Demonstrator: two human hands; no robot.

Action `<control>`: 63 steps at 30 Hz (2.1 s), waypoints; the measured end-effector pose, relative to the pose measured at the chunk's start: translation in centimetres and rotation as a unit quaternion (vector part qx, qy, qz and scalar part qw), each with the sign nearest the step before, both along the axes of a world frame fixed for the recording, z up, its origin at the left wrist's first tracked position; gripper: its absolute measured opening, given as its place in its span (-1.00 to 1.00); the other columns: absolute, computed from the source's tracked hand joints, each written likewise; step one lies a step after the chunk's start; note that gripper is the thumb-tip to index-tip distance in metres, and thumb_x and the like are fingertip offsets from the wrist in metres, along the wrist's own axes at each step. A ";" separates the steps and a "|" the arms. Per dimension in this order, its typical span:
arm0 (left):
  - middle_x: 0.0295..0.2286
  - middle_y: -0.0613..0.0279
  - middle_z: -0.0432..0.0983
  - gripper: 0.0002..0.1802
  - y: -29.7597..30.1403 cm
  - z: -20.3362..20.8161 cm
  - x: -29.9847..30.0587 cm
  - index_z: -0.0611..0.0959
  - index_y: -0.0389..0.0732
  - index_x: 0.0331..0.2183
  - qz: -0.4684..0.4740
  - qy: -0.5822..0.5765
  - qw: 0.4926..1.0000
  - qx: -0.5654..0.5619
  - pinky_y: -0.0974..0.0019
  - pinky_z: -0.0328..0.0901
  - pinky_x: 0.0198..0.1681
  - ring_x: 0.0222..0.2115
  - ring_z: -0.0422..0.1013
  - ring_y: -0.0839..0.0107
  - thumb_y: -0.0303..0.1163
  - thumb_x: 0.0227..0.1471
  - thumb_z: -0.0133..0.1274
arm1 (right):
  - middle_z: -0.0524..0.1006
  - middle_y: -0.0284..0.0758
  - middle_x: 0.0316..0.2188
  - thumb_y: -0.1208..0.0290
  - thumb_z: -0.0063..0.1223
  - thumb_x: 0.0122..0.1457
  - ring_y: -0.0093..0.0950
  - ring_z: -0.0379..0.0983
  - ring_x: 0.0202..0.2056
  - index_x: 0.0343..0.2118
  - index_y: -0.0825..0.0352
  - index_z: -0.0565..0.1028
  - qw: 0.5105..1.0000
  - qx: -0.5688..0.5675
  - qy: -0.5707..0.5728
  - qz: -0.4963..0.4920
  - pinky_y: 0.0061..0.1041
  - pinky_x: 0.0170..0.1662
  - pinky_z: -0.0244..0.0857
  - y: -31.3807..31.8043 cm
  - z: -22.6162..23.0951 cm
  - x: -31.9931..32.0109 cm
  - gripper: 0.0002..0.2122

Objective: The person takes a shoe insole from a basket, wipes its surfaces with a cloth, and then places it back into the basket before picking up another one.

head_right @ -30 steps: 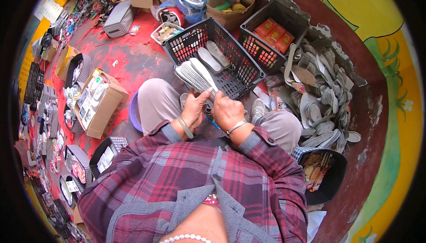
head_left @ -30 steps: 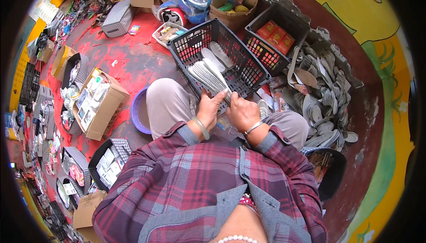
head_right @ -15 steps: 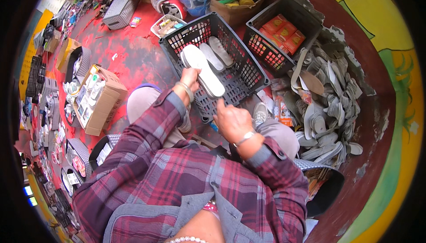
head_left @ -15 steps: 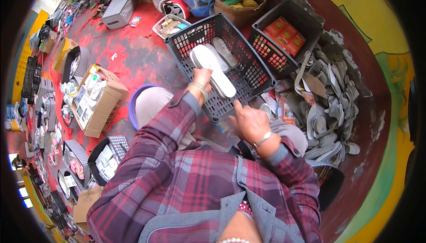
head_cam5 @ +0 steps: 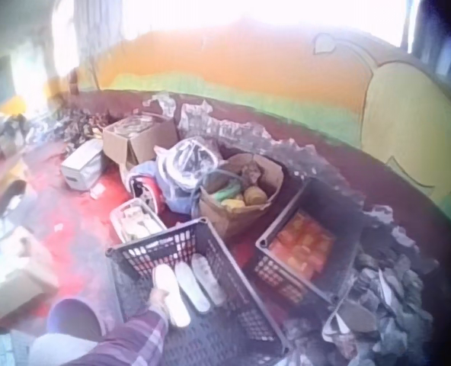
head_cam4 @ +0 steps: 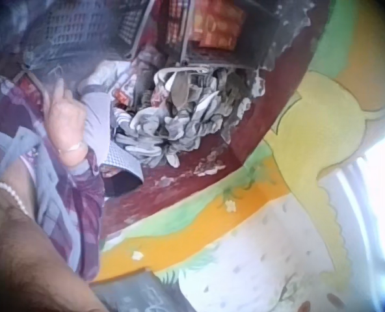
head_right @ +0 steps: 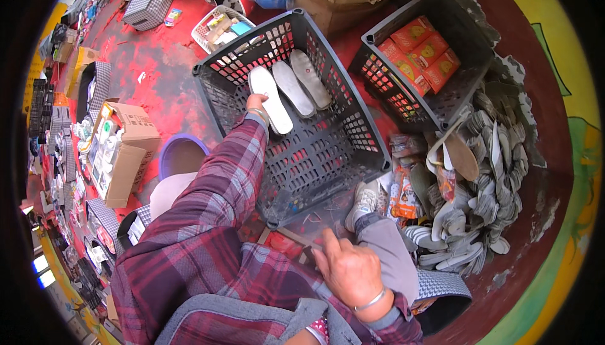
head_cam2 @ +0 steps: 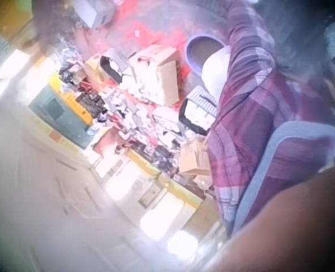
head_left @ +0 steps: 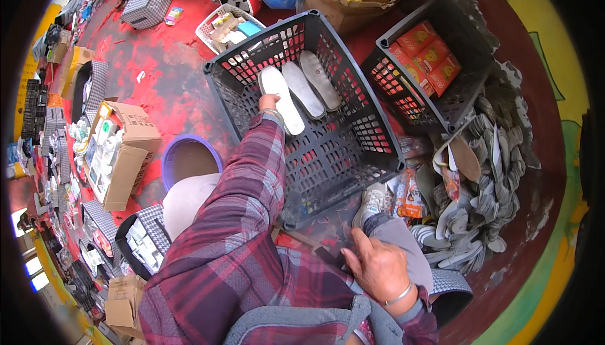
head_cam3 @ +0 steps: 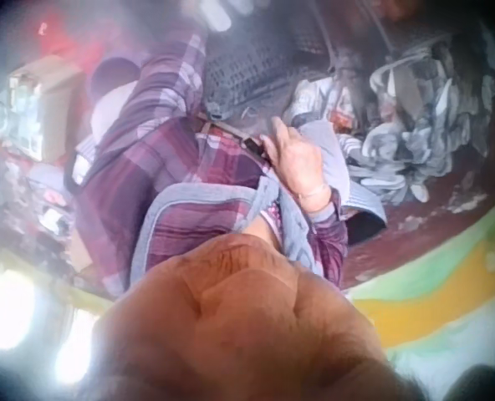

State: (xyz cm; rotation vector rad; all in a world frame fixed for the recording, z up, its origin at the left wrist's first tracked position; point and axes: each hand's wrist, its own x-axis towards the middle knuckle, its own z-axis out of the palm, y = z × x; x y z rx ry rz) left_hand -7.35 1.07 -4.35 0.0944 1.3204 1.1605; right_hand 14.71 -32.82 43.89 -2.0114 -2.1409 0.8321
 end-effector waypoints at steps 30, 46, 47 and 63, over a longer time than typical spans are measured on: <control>0.05 -0.17 0.16 0.20 -3.2 4.9 5.8 -0.06 -0.23 0.21 -0.195 0.526 0.825 -0.074 0.11 0.02 0.17 0.09 0.11 -0.04 -0.31 -0.37 0.33 | 0.48 -0.23 -0.58 0.25 0.20 -0.05 -0.25 0.45 -0.61 -0.20 0.31 0.48 0.995 -0.096 -0.006 -0.018 -0.34 -0.54 0.32 2.7 -2.4 0.2 -0.64; 0.02 -0.12 0.18 0.03 -0.8 8.0 9.3 -0.10 -0.22 0.21 -0.209 0.543 0.783 -0.219 0.11 0.21 0.03 0.04 0.19 0.02 -0.33 -0.17 0.14 | 0.45 -0.24 -0.64 0.28 0.18 -0.03 -0.30 0.45 -0.61 -0.19 0.36 0.46 0.994 -0.102 0.018 -0.014 -0.37 -0.55 0.31 2.9 -2.4 0.4 -0.64; 0.02 -0.13 0.18 0.03 -0.6 7.9 9.4 -0.10 -0.23 0.21 -0.212 0.546 0.780 -0.220 0.11 0.21 0.03 0.04 0.20 0.02 -0.33 -0.17 0.14 | 0.45 -0.25 -0.63 0.28 0.18 -0.04 -0.30 0.45 -0.61 -0.19 0.36 0.46 0.994 -0.108 0.012 -0.015 -0.37 -0.55 0.31 2.9 -2.2 0.3 -0.64; 0.02 -0.18 0.15 0.02 -0.6 6.9 9.0 -0.13 -0.28 0.20 -0.208 0.592 0.745 -0.227 0.07 0.21 0.03 0.05 0.17 -0.01 -0.42 -0.20 0.10 | 0.44 -0.26 -0.63 0.26 0.18 -0.04 -0.28 0.44 -0.60 -0.18 0.32 0.46 0.993 -0.113 0.011 -0.019 -0.36 -0.54 0.31 2.5 -2.2 0.9 -0.63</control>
